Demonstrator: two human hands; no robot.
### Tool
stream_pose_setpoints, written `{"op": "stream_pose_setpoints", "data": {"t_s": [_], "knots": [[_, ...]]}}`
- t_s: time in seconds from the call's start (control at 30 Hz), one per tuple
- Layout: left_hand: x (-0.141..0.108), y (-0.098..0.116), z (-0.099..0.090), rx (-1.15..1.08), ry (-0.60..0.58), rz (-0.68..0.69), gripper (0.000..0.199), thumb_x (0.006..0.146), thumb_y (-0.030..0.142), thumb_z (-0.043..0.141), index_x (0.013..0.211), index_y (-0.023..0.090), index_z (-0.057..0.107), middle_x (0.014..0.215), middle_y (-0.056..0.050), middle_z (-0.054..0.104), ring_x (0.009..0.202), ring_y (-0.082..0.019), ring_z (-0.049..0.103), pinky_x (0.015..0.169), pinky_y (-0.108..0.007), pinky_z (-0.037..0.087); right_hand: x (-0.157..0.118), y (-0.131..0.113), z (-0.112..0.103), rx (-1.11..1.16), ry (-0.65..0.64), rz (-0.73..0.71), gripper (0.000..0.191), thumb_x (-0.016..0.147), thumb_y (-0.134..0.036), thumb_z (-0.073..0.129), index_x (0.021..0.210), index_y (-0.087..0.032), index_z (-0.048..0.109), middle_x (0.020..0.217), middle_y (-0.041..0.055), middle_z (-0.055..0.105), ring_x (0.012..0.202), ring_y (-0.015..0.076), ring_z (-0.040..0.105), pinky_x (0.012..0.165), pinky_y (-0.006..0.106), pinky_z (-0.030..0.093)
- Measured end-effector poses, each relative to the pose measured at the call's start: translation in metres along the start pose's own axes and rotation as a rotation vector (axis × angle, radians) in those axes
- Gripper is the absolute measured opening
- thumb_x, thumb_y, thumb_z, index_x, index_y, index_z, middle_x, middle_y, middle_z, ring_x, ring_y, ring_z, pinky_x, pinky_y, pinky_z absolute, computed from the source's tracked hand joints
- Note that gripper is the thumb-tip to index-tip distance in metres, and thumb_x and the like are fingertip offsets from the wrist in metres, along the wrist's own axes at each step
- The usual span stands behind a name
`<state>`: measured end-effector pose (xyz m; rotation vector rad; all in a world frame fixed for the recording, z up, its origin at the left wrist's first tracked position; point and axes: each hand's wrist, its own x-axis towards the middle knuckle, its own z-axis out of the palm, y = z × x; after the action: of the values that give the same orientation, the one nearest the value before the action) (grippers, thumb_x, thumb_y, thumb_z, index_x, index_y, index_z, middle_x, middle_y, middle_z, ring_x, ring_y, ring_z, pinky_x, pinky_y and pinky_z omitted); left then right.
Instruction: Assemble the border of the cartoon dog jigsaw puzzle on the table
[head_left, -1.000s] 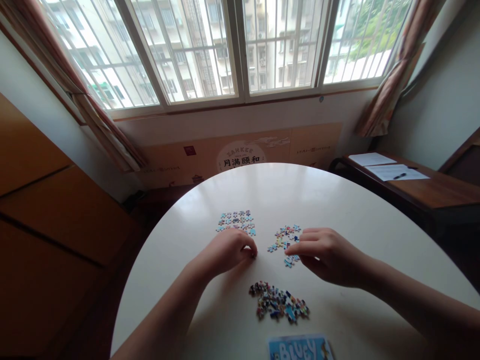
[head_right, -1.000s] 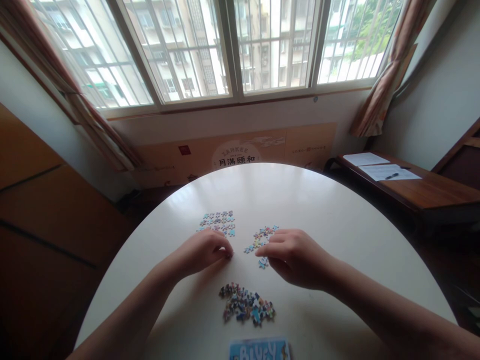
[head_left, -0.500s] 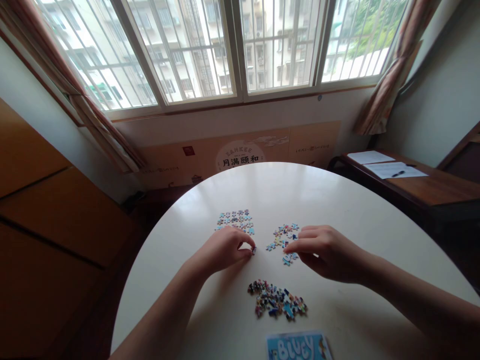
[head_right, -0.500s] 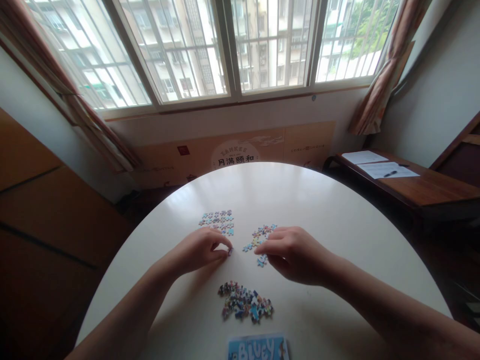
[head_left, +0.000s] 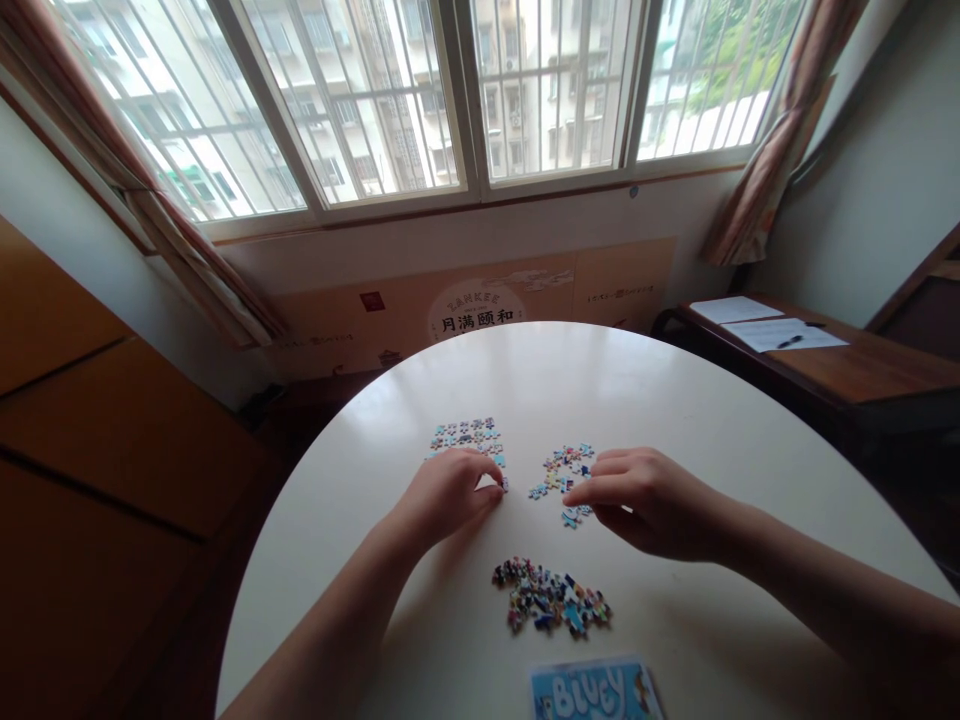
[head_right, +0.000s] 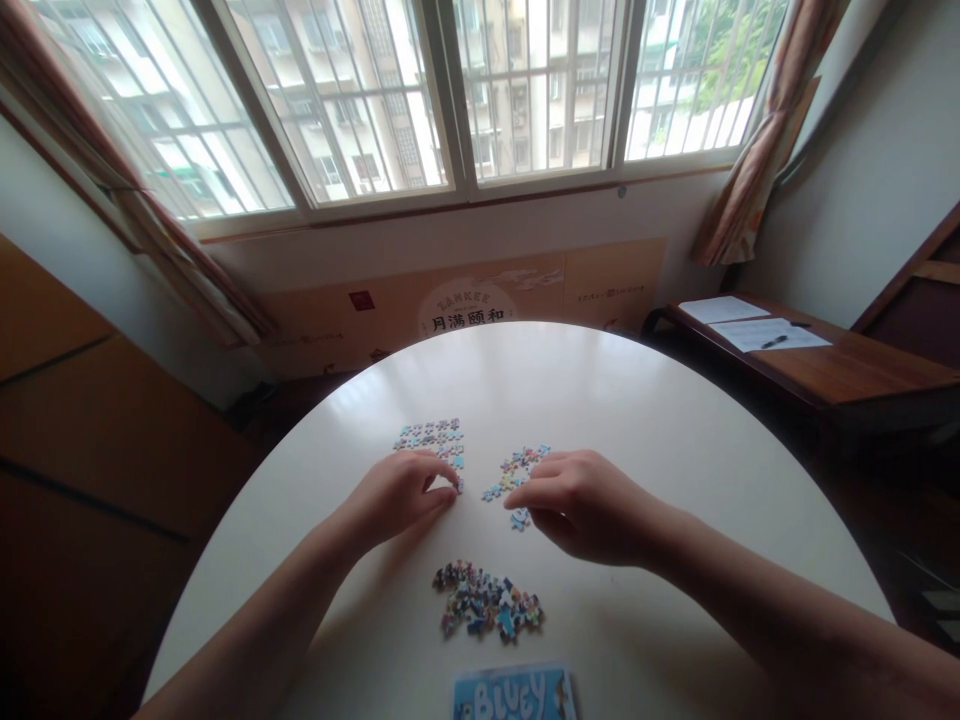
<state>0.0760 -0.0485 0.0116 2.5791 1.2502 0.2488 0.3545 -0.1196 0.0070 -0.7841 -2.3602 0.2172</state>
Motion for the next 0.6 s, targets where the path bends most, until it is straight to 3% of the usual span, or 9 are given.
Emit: {"op": "stream_pose_setpoints", "data": {"t_s": [0.33,0.6], "knots": [[0.0023,-0.0012,0.0039,0.002,0.014,-0.018,0.013,0.082,0.023,0.069,0.089,0.027,0.079,0.081,-0.001,0.072,0.076,-0.018,0.064,0.076,-0.032,0.048,-0.0014,0.0023,-0.0012,0.006,-0.038,-0.005,0.029,0.093,-0.010,0.048,0.102,-0.022,0.074,0.074,0.0003,0.069,0.063,0.0123,0.058,0.063,0.028,0.045],[0.0029,-0.0016,0.0011,0.009,0.020,0.033,0.013,0.088,0.031,0.065,0.089,0.025,0.077,0.079,-0.001,0.070,0.072,-0.016,0.059,0.069,-0.030,0.041,-0.0044,-0.0073,-0.0041,0.131,-0.378,-0.013,0.020,0.087,-0.014,0.059,0.096,-0.024,0.074,0.077,-0.0017,0.073,0.071,0.0122,0.063,0.067,0.027,0.045]]}}
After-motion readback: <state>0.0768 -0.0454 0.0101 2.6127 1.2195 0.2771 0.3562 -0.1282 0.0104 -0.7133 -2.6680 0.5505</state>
